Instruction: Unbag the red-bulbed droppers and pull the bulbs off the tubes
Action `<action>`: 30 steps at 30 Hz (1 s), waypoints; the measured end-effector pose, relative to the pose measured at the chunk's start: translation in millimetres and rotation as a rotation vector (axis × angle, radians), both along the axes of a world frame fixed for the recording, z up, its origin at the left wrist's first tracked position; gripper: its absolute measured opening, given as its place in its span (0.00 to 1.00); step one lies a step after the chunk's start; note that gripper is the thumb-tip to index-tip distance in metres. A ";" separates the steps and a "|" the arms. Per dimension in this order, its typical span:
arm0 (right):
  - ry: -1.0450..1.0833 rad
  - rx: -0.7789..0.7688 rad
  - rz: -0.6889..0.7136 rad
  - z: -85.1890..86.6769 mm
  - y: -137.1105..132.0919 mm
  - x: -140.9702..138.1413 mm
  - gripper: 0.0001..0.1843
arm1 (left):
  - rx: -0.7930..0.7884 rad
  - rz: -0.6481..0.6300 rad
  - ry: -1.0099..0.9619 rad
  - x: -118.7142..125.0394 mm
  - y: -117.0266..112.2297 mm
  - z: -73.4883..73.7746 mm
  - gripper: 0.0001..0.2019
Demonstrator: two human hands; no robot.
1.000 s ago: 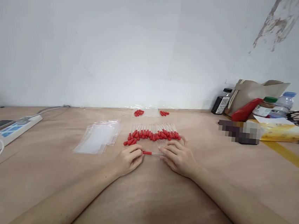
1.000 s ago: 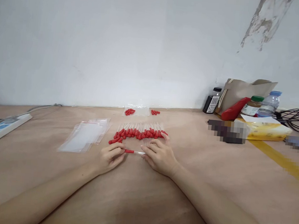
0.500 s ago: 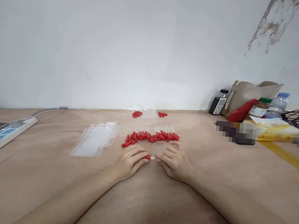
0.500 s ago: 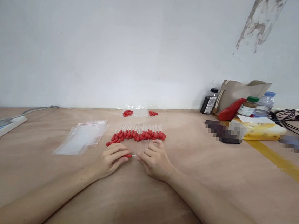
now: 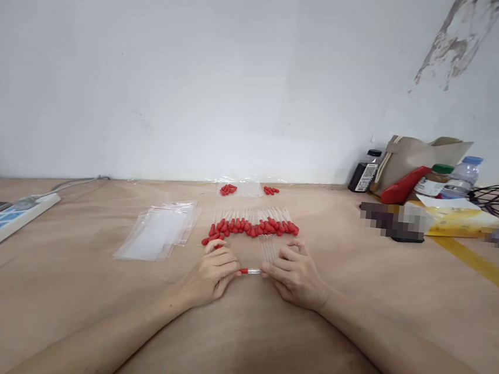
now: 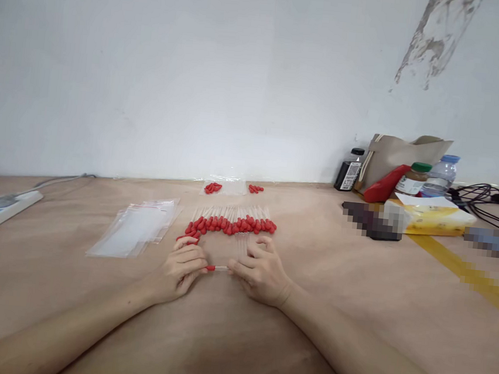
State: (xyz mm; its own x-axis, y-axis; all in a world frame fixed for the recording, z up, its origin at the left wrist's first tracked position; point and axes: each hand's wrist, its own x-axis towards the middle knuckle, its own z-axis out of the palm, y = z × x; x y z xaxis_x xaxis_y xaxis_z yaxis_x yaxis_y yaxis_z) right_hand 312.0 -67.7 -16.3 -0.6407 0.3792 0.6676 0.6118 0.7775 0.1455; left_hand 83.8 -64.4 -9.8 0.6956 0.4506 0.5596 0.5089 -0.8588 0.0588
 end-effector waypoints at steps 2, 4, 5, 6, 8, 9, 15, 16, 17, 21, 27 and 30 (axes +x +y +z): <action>0.001 0.008 0.015 0.4 -1.7 2.2 0.09 | 0.012 -0.025 -0.014 -2.3 -1.5 -1.2 0.07; 0.023 0.002 0.014 1.1 -1.5 6.9 0.09 | 0.003 -0.020 -0.043 -7.9 -1.6 -1.0 0.07; 0.046 -0.009 -0.002 1.5 -0.4 10.0 0.10 | -0.010 0.010 -0.078 -12.1 -0.9 0.1 0.07; 0.081 -0.023 -0.032 1.9 1.4 13.3 0.10 | -0.029 0.056 -0.127 -16.9 0.3 1.9 0.07; 0.173 -0.061 -0.123 2.0 6.3 19.3 0.10 | -0.079 0.193 -0.252 -27.5 4.3 7.3 0.08; 0.216 -0.084 -0.173 1.6 9.0 21.3 0.11 | -0.104 0.271 -0.310 -32.7 7.1 10.4 0.09; 0.187 -0.144 -0.320 -4.8 18.3 20.3 0.15 | -0.330 0.636 -0.358 -55.5 29.7 20.0 0.15; 0.166 -0.132 -0.334 -5.3 18.4 19.7 0.15 | -0.382 0.667 -0.355 -58.6 34.2 19.0 0.16; 0.150 -0.118 -0.350 -5.6 18.4 19.3 0.15 | -0.426 0.693 -0.361 -61.5 38.7 17.3 0.16; 0.111 -0.097 -0.412 -5.8 18.2 18.1 0.13 | -0.504 0.737 -0.461 -69.5 54.3 7.6 0.18; 0.113 -0.172 -0.398 -5.8 16.8 11.5 0.13 | -0.542 0.704 -0.424 -67.6 57.3 1.9 0.14; 0.108 -0.185 -0.384 -4.9 15.3 9.0 0.13 | -0.576 0.697 -0.420 -65.4 53.6 3.8 0.15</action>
